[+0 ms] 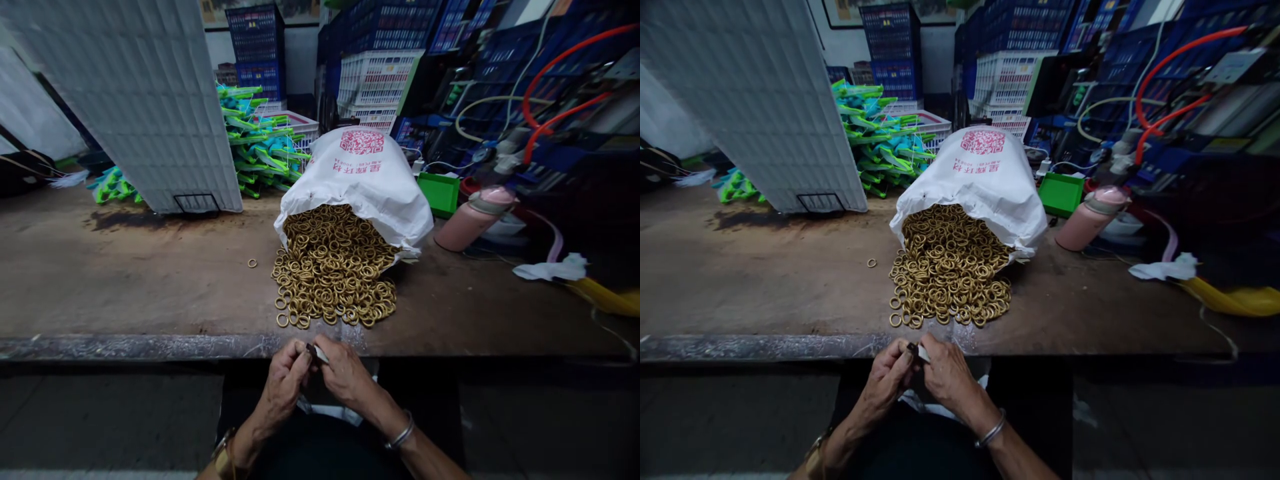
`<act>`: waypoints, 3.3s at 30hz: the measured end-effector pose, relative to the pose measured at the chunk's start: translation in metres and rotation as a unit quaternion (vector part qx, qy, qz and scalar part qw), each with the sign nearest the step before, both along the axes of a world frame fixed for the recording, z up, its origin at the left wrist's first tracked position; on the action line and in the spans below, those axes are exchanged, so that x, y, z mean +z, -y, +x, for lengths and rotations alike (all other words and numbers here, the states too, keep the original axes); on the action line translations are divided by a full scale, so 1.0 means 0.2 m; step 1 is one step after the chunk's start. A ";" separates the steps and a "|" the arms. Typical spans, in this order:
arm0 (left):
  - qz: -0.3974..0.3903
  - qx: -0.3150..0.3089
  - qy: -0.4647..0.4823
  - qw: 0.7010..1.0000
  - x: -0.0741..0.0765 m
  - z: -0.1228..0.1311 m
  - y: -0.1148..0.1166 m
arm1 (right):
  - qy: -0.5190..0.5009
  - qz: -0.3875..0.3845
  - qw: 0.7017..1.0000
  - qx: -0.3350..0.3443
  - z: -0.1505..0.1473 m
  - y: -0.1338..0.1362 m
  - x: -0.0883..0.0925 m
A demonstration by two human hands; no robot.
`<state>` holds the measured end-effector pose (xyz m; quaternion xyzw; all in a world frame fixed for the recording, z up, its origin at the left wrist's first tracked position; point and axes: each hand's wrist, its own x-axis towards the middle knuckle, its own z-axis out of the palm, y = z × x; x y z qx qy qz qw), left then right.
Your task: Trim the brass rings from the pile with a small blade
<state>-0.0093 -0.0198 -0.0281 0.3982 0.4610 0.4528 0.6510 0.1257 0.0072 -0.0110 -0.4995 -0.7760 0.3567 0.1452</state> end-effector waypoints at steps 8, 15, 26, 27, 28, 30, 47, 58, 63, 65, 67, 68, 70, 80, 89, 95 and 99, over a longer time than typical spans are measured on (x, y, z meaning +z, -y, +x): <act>0.037 -0.033 -0.038 0.998 0.08 -0.06 0.10 | 0.177 0.064 0.982 -0.018 -0.02 -0.03 -0.04; -0.110 0.052 0.139 0.983 0.11 -0.16 0.10 | 0.164 0.151 0.975 -0.004 -0.21 -0.11 -0.01; -0.158 0.133 0.309 0.928 0.07 -0.37 0.02 | 0.270 0.172 0.947 -0.019 -0.37 -0.17 -0.05; -0.161 0.140 0.315 0.925 0.07 -0.37 0.01 | 0.272 0.171 0.947 -0.017 -0.37 -0.17 -0.05; -0.163 0.148 0.316 0.923 0.06 -0.37 0.00 | 0.272 0.168 0.948 -0.016 -0.37 -0.18 -0.05; -0.160 0.159 0.301 0.927 0.06 -0.36 -0.01 | 0.266 0.163 0.950 -0.016 -0.35 -0.18 -0.05; -0.057 0.049 -0.021 0.997 0.07 -0.08 -0.07 | -0.277 -0.253 0.921 -0.107 -0.06 -0.07 0.03; 0.046 0.030 -0.074 0.996 0.06 -0.02 -0.04 | -0.253 -0.175 0.943 -0.125 -0.02 -0.06 -0.04; -0.077 -0.040 0.054 0.995 0.04 0.00 -0.03 | -0.273 -0.178 0.936 -0.129 0.00 -0.06 -0.07; -0.095 -0.046 0.102 0.989 0.05 0.00 -0.03 | -0.275 -0.182 0.936 -0.125 0.01 -0.06 -0.07; -0.103 -0.050 0.129 0.985 0.07 0.01 -0.03 | -0.275 -0.183 0.936 -0.118 0.01 -0.06 -0.06; -0.106 -0.049 0.136 0.984 0.07 0.02 -0.03 | -0.274 -0.183 0.937 -0.117 0.02 -0.06 -0.05; -0.115 -0.044 0.139 0.983 0.08 0.02 -0.03 | -0.259 -0.168 0.943 -0.125 0.02 -0.06 -0.04; -0.092 0.003 0.049 0.995 0.03 0.04 -0.04 | 0.047 0.052 0.997 -0.040 0.04 -0.01 -0.05; -0.061 -0.053 0.031 0.996 0.11 0.02 0.05 | 0.208 0.066 0.974 -0.053 0.05 -0.06 -0.05; -0.141 -0.078 0.126 0.979 0.09 -0.02 0.10 | 0.138 0.111 0.982 -0.069 0.01 -0.09 -0.05; -0.162 -0.034 0.167 0.972 0.04 -0.06 0.11 | 0.093 0.138 0.986 -0.032 -0.08 -0.09 -0.04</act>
